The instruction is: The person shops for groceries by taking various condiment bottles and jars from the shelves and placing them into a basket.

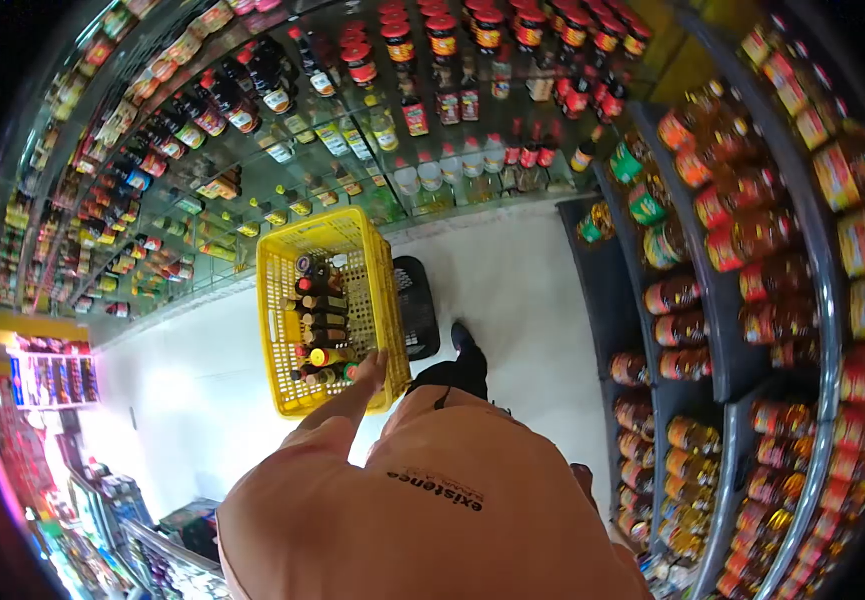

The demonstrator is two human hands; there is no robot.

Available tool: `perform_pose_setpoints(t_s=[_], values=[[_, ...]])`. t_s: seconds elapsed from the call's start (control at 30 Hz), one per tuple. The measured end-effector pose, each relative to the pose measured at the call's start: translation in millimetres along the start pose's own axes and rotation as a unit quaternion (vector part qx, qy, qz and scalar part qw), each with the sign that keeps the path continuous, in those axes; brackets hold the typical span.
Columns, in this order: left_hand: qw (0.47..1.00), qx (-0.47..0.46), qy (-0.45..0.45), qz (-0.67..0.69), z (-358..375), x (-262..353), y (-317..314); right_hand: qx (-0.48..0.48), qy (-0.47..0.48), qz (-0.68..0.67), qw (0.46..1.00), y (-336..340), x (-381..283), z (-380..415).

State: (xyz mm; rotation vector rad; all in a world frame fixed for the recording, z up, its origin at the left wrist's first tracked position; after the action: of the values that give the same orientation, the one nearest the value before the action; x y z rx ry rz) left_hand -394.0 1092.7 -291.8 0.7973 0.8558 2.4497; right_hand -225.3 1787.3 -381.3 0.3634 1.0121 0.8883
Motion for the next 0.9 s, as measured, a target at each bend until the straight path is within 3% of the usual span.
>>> perform_pose_setpoints(t_s=[0.03,0.1,0.2,0.23,0.27,0.3,0.33,0.4,0.5,0.57,0.6,0.63,0.73,0.83,0.9], values=[[1.0,-0.016,-0.002,-0.027,6.3,15.0,8.0,0.021,0.114,0.112,0.987,4.1,-6.5,-24.8],[1.0,-0.008,-0.011,0.019,0.9,24.8,16.4,0.054,0.237,0.228,0.943,13.2,-20.8,-77.4],[0.995,0.022,-0.023,0.099,-23.8,20.4,11.4,-0.01,0.133,0.192,0.972,83.9,-149.0,-151.9],[0.99,0.046,-0.031,0.133,-33.9,18.5,12.6,0.016,0.166,0.184,0.969,109.9,-199.5,-168.7],[0.988,0.049,-0.022,0.143,-38.8,20.5,17.8,0.008,0.173,0.192,0.966,112.8,-206.1,-188.8],[0.987,0.04,-0.013,0.153,-47.4,25.7,20.8,-0.038,0.053,0.032,0.997,116.6,-194.2,-225.5],[0.986,0.031,-0.005,0.164,-51.2,32.4,24.6,-0.081,-0.073,-0.128,0.986,110.5,-162.0,-267.5],[0.977,0.08,-0.026,0.197,-51.7,42.8,38.2,-0.079,-0.12,-0.21,0.967,132.1,-217.8,-308.0],[0.942,0.163,-0.028,0.293,-68.5,40.9,49.7,-0.114,-0.082,-0.22,0.965,144.9,-289.0,-351.1],[0.889,0.304,-0.067,0.337,-70.1,56.9,89.7,-0.132,-0.048,-0.23,0.963,150.7,-318.3,-370.3],[0.869,0.334,-0.074,0.358,-76.3,69.5,108.5,-0.127,-0.038,-0.168,0.977,154.0,-324.4,-380.6],[0.867,0.339,-0.072,0.357,-86.6,80.2,125.3,-0.121,-0.029,-0.105,0.987,157.4,-329.9,-391.1],[0.845,0.301,-0.137,0.42,-117.9,132.7,184.7,-0.251,-0.137,-0.261,0.922,127.5,-216.8,-457.3],[0.874,0.286,-0.14,0.367,-155.8,177.5,238.2,-0.185,-0.216,-0.065,0.957,150.4,-229.1,-465.6],[0.886,0.207,-0.147,0.387,-211.2,186.6,234.5,-0.176,-0.196,-0.022,0.964,181.3,-276.8,-458.8]])
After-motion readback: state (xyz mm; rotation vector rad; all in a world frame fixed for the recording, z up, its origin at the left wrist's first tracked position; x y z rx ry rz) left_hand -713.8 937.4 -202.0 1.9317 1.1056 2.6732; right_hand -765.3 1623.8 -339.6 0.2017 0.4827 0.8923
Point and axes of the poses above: each hand's wrist, its own z-axis away from the middle knuckle, its own y-axis out of the back of the hand, x = y × z, the point moved 8 cm from there along -z, towards the middle knuckle, and after that the axes turned 6 degrees about z, right-handed, at the moved point
